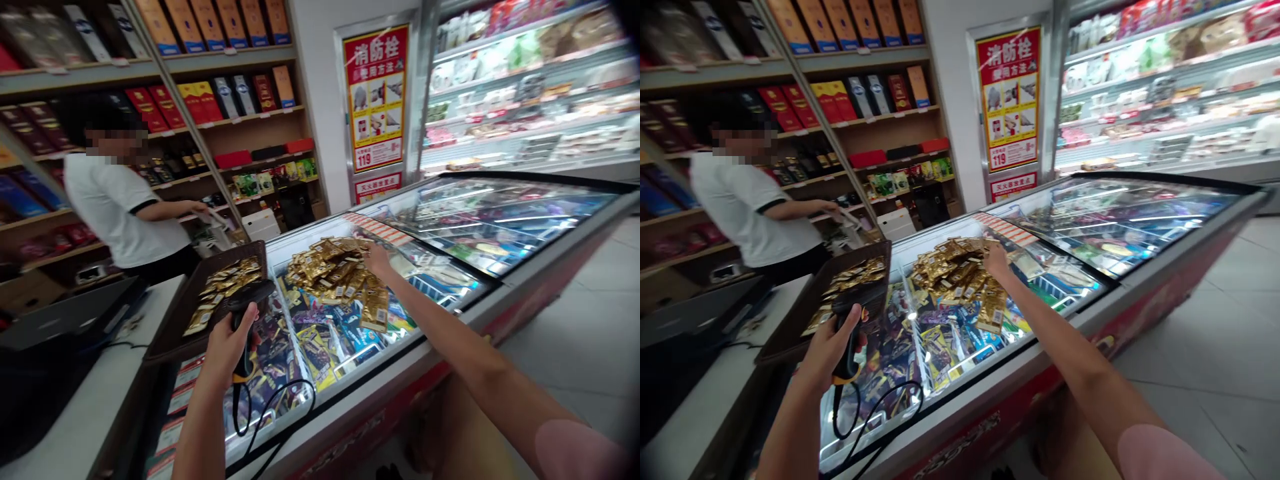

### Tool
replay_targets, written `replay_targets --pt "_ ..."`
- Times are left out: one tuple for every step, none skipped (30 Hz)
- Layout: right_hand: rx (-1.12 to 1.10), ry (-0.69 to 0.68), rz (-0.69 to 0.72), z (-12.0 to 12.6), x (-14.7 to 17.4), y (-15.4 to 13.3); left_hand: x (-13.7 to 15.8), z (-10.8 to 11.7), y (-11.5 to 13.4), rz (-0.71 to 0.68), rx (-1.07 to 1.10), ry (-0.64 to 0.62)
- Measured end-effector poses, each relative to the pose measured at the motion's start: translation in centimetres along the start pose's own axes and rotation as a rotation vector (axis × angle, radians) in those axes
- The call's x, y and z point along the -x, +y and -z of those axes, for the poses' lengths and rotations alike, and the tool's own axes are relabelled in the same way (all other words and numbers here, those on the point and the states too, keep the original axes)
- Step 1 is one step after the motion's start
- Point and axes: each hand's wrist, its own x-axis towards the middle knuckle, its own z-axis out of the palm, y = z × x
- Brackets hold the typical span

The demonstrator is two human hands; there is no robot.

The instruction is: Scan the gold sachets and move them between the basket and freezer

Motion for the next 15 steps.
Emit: replay_targets --pt "-0.008 0.024 0.049 -0.6 0.1 -1.1 0.1 1.1 -0.2 0.026 0.017 0.021" --pt "-0.016 0.048 0.107 -1.2 0.3 -2.4 0.1 2.3 -0.5 0.048 0.031 0.052" --pt "-0.028 0.065 0.174 -2.0 0.5 -4.0 0.2 3.5 -0.9 0.069 0.039 0.089" --pt "-0.044 0.068 0.241 -2.8 0.8 -5.9 0.3 4.7 -1.3 0.088 0.042 0.131" --pt "-0.064 0.052 0.298 -3.7 1.2 -7.9 0.4 5.8 -1.7 0.106 0.042 0.173" --pt "-0.086 0.011 0.347 -4.7 1.8 -10.2 0.5 6.8 -2.2 0.125 0.041 0.212" --pt "-0.105 -0.042 0.391 -5.7 2.6 -12.5 0.6 7.7 -2.7 0.144 0.043 0.241" --pt "-0.118 -0.102 0.43 -6.7 3.6 -14.9 0.8 8.5 -3.2 0.154 0.05 0.263" --pt "-0.125 -0.172 0.469 -7.7 4.7 -17.3 0.9 9.2 -3.7 0.156 0.063 0.278" --pt "-0.127 -0.247 0.515 -8.7 5.8 -19.6 1.1 9.9 -4.2 0.152 0.081 0.287" --pt "-0.124 -0.314 0.549 -9.7 7.0 -21.8 1.2 10.5 -4.7 0.15 0.098 0.287" --pt "-0.121 -0.375 0.582 -10.7 8.2 -23.9 1.3 11.1 -5.2 0.151 0.113 0.286" --pt "-0.111 -0.448 0.616 -11.7 9.3 -25.9 1.4 11.7 -5.6 0.153 0.124 0.286" --pt "-0.084 -0.533 0.625 -12.8 10.4 -27.8 1.5 12.2 -6.1 0.159 0.131 0.29" --pt "-0.045 -0.627 0.595 -13.9 11.3 -29.6 1.6 12.7 -6.5 0.166 0.135 0.297"
